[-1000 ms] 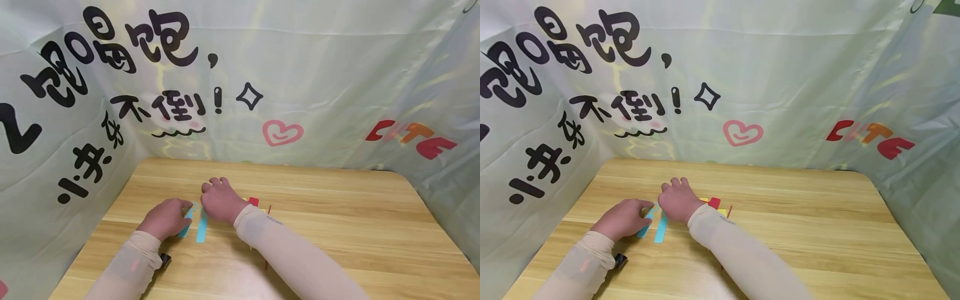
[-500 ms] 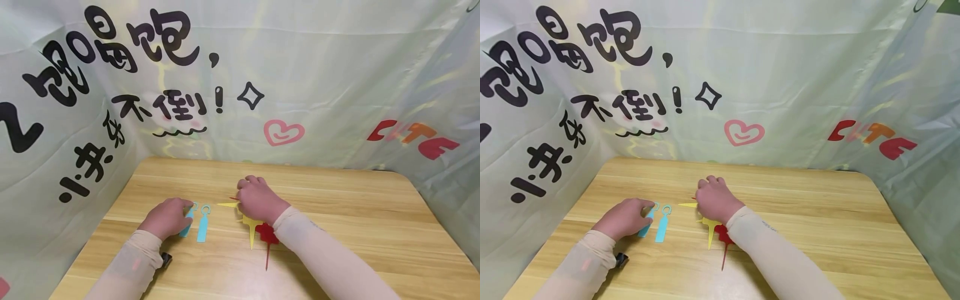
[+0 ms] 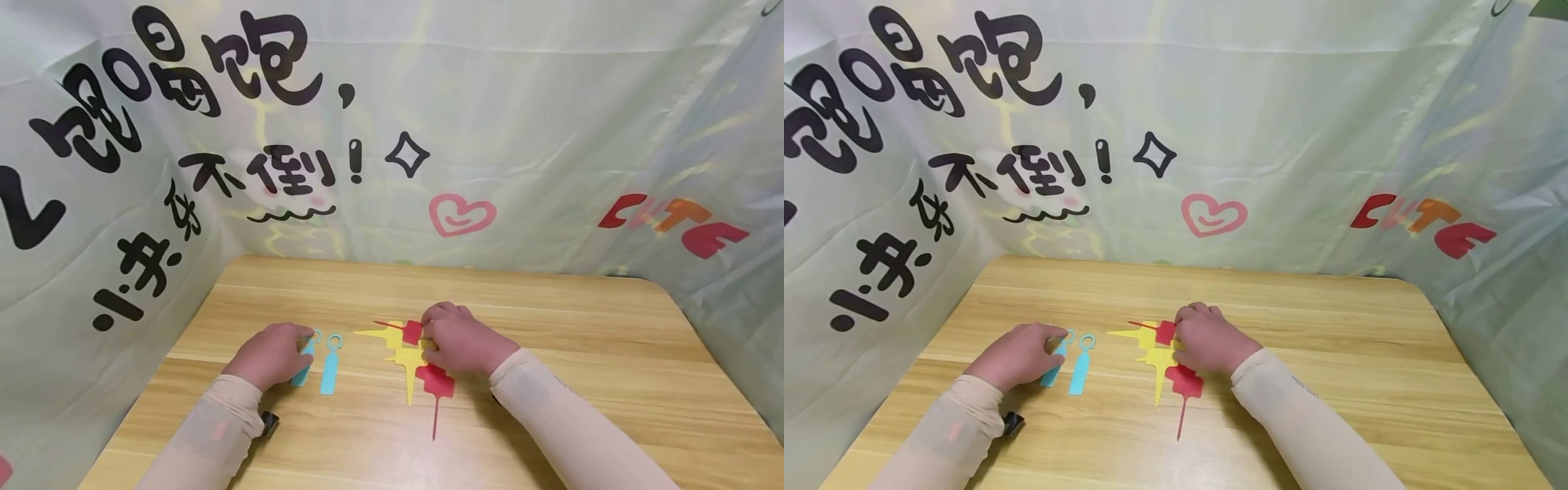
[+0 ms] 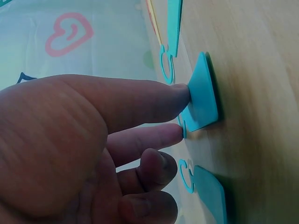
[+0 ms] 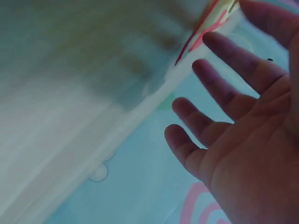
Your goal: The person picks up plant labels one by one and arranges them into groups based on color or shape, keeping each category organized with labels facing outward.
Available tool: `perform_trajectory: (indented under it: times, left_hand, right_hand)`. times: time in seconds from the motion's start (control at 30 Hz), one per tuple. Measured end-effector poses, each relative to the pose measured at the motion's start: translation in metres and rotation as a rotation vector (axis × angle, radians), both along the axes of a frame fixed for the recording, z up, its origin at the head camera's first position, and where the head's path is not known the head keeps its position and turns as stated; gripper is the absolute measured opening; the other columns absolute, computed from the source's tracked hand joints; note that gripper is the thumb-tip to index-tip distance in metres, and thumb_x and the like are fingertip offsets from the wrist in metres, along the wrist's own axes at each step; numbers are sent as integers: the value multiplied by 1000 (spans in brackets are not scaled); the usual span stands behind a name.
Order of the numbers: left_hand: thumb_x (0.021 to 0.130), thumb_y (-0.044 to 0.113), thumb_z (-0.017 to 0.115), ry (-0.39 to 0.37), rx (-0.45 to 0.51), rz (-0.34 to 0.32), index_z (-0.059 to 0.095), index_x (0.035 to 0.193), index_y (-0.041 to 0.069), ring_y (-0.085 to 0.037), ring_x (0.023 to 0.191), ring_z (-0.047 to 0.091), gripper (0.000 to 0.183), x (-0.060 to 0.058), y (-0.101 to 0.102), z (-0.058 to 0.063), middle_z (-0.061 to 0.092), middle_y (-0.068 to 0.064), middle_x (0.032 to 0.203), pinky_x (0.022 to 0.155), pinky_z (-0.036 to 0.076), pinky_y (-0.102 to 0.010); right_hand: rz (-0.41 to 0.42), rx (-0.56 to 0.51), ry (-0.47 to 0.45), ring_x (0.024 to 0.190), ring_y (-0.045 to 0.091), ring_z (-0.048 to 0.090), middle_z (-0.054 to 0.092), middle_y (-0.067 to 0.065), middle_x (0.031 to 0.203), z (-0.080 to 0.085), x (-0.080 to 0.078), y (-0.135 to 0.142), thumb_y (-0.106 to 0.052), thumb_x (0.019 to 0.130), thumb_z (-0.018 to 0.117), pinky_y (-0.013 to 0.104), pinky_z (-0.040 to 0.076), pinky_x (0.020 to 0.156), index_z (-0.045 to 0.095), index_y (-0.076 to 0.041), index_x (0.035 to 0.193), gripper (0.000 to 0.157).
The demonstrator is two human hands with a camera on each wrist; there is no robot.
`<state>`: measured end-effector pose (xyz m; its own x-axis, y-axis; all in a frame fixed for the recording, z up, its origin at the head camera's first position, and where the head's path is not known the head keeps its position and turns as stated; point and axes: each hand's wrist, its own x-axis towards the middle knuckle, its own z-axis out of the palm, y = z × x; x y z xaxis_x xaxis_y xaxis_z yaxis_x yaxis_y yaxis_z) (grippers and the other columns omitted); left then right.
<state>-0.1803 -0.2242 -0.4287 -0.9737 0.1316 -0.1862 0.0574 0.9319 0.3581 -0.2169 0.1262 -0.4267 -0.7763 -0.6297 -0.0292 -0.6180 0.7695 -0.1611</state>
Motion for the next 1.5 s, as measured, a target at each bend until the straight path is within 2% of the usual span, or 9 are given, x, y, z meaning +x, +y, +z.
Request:
perform_trajectory:
  times: [0.07,0.17,0.33,0.67,0.87,0.93,1.13,1.3,1.5]
  left_hand:
    - [90,26,76,-1,1,-2,68,136,16,-28,116,61,48,0,0,0,65,-9,136,90,52,-49]
    - [90,26,76,-1,2,1,68,136,17,-28,118,61,48,0,0,0,65,-9,136,91,52,-50]
    - [89,26,76,-5,1,1,68,136,16,-27,114,61,49,0,0,0,66,-9,135,89,52,-49]
    - [89,25,75,-9,-8,-1,68,136,16,-24,107,61,48,0,-1,1,65,-10,135,84,52,-45]
    - [89,24,75,-10,-7,-2,69,136,15,-23,102,59,48,1,1,2,65,-10,134,79,51,-41]
    - [89,24,75,-12,-10,-1,69,136,16,-22,102,59,48,1,1,3,65,-10,135,78,50,-40]
    - [89,24,76,-18,-14,0,69,136,16,-23,101,59,48,1,1,4,65,-11,135,77,50,-40]
    - [89,24,76,-21,-12,-10,68,136,16,-22,102,59,48,1,1,4,66,-10,134,77,51,-41]
    - [90,25,76,-26,-12,1,68,137,16,-23,102,59,49,0,0,2,64,-11,137,75,50,-38]
  right_hand:
    - [25,-3,-1,127,27,49,63,1,126,-3,3,1,-40,84,78,54,40,103,73,-23,77,19]
    - [47,-2,16,129,27,48,62,2,129,-5,7,0,-46,81,80,56,40,104,79,-18,92,30]
    - [69,9,53,129,27,48,63,2,130,-5,10,-1,-46,80,82,56,41,103,80,-17,101,35]
    - [130,6,47,125,25,49,64,-1,124,-6,10,-3,-35,84,80,53,41,102,77,-21,82,14]
    - [167,28,91,122,23,49,64,-2,120,-4,11,-6,-31,86,74,50,42,100,58,-25,59,32]
    - [169,19,100,123,23,49,63,-2,120,-4,11,-7,-32,86,74,49,42,99,59,-23,61,30]
    - [177,-18,72,126,24,47,61,0,127,-3,13,-10,-32,82,74,50,41,100,73,-19,81,14]
    - [193,20,67,126,25,46,62,0,128,-3,11,-14,-30,80,73,51,40,99,65,-26,69,14]
    - [211,31,75,125,24,47,62,-1,125,-3,11,-15,-31,82,74,50,40,101,69,-23,71,15]
